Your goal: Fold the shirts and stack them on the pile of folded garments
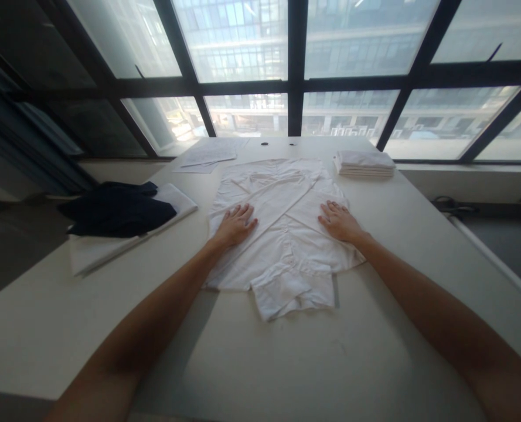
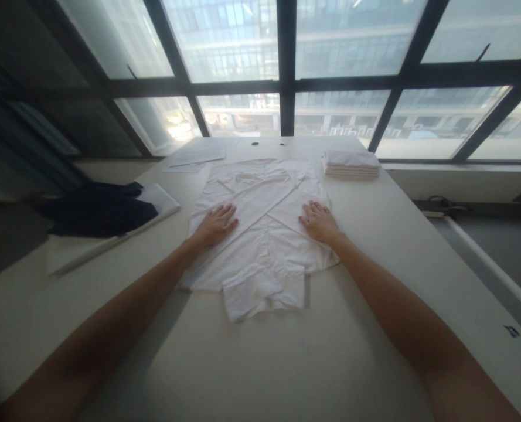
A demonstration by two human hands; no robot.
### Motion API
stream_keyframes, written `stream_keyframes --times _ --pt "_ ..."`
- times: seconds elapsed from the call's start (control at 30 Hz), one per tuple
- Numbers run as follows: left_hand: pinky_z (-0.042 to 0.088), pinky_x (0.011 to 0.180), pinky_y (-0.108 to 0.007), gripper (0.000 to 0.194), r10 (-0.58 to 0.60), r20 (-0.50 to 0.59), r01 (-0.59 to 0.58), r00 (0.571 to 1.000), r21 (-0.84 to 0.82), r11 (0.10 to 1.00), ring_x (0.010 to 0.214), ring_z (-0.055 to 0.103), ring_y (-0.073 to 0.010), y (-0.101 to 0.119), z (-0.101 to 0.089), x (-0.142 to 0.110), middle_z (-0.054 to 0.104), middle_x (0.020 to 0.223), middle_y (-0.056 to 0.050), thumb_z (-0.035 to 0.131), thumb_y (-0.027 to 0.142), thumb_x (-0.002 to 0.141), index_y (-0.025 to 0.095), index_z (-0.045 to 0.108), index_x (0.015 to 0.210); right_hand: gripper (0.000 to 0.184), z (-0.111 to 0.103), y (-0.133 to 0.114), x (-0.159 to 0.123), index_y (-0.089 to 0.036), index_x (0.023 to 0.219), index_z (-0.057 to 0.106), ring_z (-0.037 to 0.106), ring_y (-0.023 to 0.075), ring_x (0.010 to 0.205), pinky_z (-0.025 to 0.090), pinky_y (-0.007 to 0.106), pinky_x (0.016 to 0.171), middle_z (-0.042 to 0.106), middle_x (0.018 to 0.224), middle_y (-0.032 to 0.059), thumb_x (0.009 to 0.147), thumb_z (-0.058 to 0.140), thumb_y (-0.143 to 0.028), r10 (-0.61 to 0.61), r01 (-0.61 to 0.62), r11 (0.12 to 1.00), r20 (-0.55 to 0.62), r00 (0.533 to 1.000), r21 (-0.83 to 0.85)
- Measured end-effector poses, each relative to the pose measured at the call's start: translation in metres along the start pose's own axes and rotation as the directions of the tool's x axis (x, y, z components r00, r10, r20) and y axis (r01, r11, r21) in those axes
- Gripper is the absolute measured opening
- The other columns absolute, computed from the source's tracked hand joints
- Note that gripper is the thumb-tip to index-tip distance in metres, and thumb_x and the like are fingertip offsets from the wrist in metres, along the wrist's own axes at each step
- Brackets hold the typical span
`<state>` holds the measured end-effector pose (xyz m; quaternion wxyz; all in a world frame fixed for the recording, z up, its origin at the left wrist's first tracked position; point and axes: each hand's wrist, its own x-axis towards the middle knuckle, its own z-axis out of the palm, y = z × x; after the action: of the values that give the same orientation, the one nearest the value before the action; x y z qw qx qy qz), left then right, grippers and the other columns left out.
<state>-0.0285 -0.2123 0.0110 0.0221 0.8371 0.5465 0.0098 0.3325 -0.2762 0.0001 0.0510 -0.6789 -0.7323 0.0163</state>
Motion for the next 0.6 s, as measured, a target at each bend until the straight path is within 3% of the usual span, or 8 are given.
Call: stream_keyframes --times 0.43,0.6 --pt "0.017 0.126 -0.055 0.067 0.005 -0.010 -0.005 1.000 -0.001 1.000 0.158 0.019 -0.0311 -0.001 0.001 0.001 0.024 0.171 -0.010 0.024 0.053 0.106 0.018 0.030 0.163 0.061 0.010 0.004 0.001 -0.009 0.155 0.046 0.033 0.0298 0.153 0.026 0.046 0.124 0.039 0.164 0.0194 0.106 0.032 -0.042 -0.026 0.026 1.000 -0.090 0.996 -0.004" --pt "0.018 0.126 -0.053 0.066 0.001 -0.009 -0.001 1.000 -0.005 1.000 0.159 0.019 -0.0301 -0.001 0.001 0.001 0.024 0.171 -0.008 0.024 0.053 0.107 0.021 0.031 0.164 0.063 0.011 0.026 0.010 -0.013 0.157 0.043 0.027 0.0291 0.155 0.022 0.053 0.124 0.033 0.167 0.0170 0.107 0.026 -0.048 0.000 0.001 1.000 -0.058 0.998 0.016"
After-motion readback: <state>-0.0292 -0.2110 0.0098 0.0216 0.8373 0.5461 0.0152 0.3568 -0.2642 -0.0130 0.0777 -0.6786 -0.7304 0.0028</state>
